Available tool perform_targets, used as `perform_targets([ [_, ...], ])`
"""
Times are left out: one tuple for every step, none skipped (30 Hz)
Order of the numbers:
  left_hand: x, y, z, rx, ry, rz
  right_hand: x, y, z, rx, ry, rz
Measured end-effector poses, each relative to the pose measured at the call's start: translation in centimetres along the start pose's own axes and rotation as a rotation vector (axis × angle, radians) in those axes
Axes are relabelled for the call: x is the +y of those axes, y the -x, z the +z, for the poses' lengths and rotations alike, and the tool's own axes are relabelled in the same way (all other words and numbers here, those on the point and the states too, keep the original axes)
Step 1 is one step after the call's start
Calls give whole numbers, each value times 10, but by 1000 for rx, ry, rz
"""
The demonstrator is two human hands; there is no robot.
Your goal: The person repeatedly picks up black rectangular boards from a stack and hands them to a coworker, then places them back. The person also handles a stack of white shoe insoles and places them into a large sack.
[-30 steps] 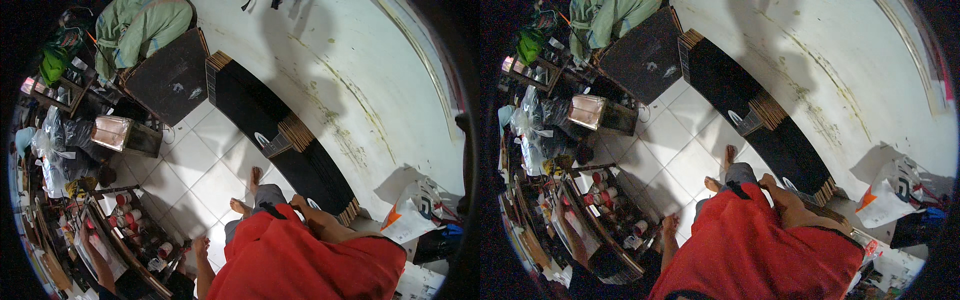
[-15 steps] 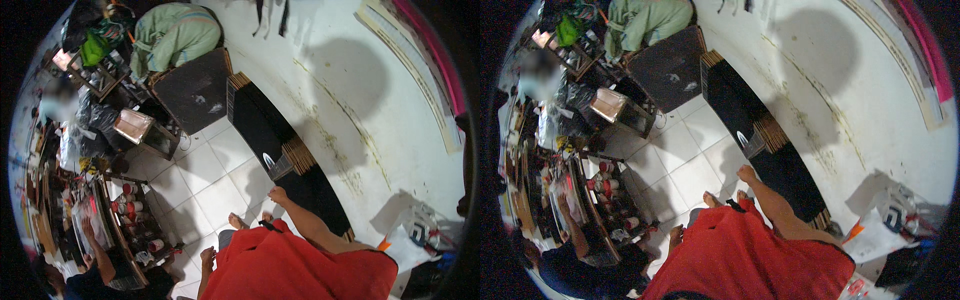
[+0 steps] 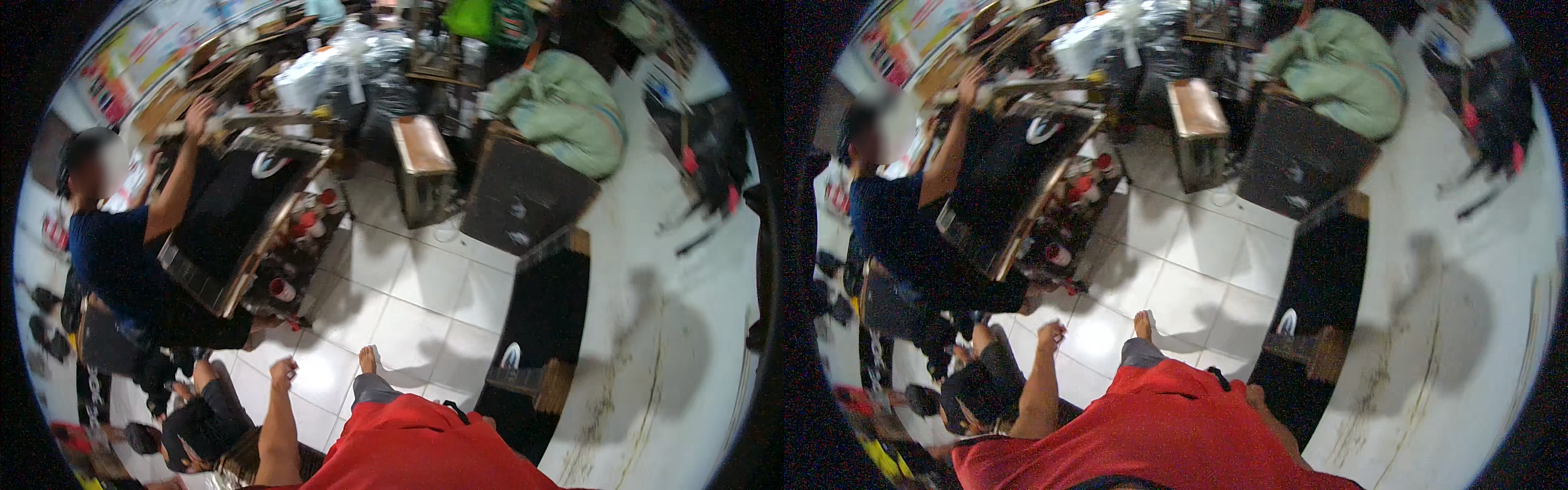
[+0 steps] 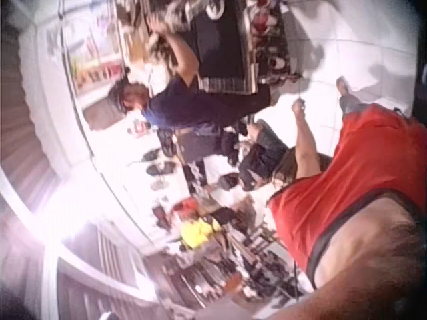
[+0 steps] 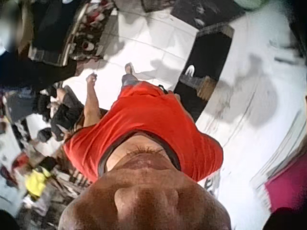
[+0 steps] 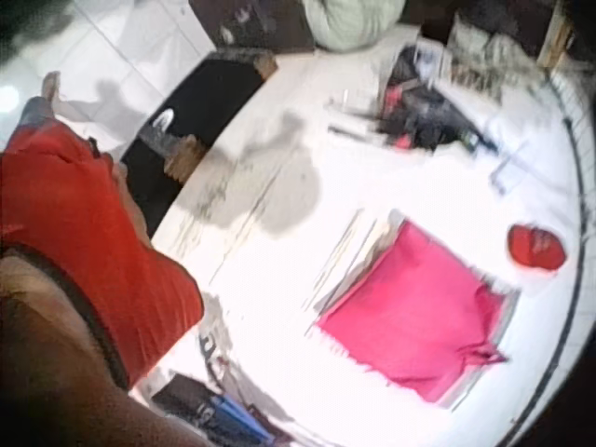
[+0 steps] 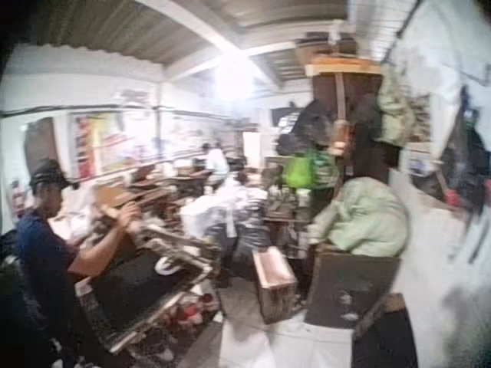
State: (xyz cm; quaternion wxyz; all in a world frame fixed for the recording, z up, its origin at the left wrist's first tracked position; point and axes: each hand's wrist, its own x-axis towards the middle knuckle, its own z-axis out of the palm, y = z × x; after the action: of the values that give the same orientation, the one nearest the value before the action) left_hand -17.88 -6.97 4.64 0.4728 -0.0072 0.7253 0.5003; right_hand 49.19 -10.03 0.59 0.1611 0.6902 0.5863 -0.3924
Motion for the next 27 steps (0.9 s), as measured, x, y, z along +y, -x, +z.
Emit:
perform_targets([
  [25, -16, -14, 101, 83, 34, -11, -9, -7, -24, -56, 32],
  [51, -31, -29, 138, 110, 72, -27, -21, -14, -40, -105, 59],
  [79, -49, -43, 255, 119, 82, -44, -33, -23, -53, -150, 82],
  [101, -64, -56, 354, 188, 155, -65, -47, -33, -61, -185, 87],
  [125, -81, -71, 363, 227, 231, -89, -60, -44, -69, -222, 82],
  [148, -102, -80, 397, 248, 363, -117, -73, -54, -74, -260, 72],
  [168, -123, -85, 460, 264, 425, -149, -90, -64, -73, -287, 41],
  [181, -133, -97, 488, 321, 380, -184, -106, -74, -88, -304, -21],
  [195, -145, -104, 539, 279, 253, -235, -131, -79, 72, -115, -170],
  [202, -154, -106, 478, 260, 448, -283, -152, -91, 65, -45, -326],
  [212, -161, -108, 526, 315, 383, -340, -171, -97, 76, -203, -231],
  [222, -166, -109, 529, 502, 232, -395, -186, -104, 135, -240, -426],
  [230, -163, -116, 601, 429, 268, -459, -205, -111, 53, -162, -448],
  [239, -160, -117, 621, 509, 243, -516, -212, -116, 93, -267, -582],
  [247, -153, -118, 669, 592, 173, -574, -217, -120, 20, -403, -627],
  [257, -142, -122, 637, 536, 166, -630, -217, -122, 49, -440, -671],
  [267, -130, -127, 603, 478, 158, -687, -218, -125, -19, -405, -639],
  [276, -117, -128, 555, 412, 167, -733, -214, -126, -90, -666, -750],
  [283, -103, -128, 521, 390, 188, -769, -211, -131, -499, -1018, -579],
  [290, -90, -126, 470, 358, 227, -808, -210, -134, -664, -1217, -488],
  [297, -79, -121, 414, 324, 266, -841, -211, -138, -821, -1420, -403],
  [302, -72, -112, 432, 361, 266, -865, -211, -139, -918, -1609, -360],
  [305, -64, -101, 453, 390, 265, -882, -214, -140, -974, -1650, -422],
  [307, -58, -89, 481, 358, 238, -897, -217, -140, -1025, -1691, -492],
  [306, -51, -76, 469, 432, 264, -907, -221, -141, -1047, -1727, -520],
  [306, -45, -64, 422, 451, 309, -910, -225, -143, -1069, -1664, -408],
  [305, -39, -53, 384, 455, 346, -908, -230, -147, -1077, -1706, -456],
])
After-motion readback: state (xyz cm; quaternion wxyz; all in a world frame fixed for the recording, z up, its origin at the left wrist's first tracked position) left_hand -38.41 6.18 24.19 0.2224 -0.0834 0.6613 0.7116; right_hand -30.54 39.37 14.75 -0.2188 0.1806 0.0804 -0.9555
